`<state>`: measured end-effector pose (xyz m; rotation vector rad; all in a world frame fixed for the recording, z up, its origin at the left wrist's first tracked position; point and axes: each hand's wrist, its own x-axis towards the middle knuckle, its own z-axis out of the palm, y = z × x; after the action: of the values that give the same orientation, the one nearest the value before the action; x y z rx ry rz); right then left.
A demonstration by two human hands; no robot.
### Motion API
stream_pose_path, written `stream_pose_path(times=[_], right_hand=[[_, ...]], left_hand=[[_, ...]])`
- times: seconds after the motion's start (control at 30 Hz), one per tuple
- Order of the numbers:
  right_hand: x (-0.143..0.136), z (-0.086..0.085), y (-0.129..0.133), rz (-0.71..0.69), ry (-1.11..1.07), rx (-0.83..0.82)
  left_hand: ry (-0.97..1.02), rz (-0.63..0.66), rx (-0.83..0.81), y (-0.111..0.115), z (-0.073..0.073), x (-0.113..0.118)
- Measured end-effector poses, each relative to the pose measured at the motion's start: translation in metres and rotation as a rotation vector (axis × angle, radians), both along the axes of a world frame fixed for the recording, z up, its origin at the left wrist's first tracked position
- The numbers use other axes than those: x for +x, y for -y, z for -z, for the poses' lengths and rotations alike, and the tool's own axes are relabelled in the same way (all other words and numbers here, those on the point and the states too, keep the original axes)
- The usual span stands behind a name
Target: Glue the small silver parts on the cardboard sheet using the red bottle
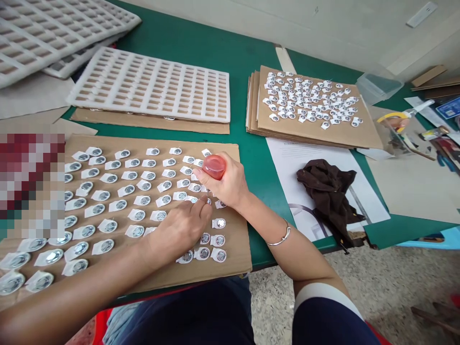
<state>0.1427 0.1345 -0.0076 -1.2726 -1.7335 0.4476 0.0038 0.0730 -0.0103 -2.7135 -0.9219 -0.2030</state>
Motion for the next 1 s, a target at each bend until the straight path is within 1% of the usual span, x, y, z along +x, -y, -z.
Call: stream_pose_path(times=[0.17, 0.4, 0.53, 0.77, 1.0], right_hand=[[0.0007, 0.0009, -0.0002, -0.003, -0.012, -0.003], [0.0004, 0.0020, -0.0011, -0.004, -0.014, -0.002], [0.0005, 0.0016, -0.0009, 0.000, -0.010, 0.002], [0.0001, 0.0016, -0.0012, 0.008, -0.025, -0.008], [0.0006, 0.0027, -0.0016, 0.016, -0.049, -0.008]], left_hand=[[0.025, 0.005, 0.040, -0.0007, -0.0003, 0.0003], [-0.021, 0.000, -0.039, 0.0000, -0.0016, -0.0008], [-0.036, 0.001, -0.002, -0.0003, -0.0017, -0.0005], [0.015, 0.015, 0.045, -0.0010, 0.0008, 0.0005], [0.005, 0.010, -0.004, -0.0002, -0.0014, -0.0003]])
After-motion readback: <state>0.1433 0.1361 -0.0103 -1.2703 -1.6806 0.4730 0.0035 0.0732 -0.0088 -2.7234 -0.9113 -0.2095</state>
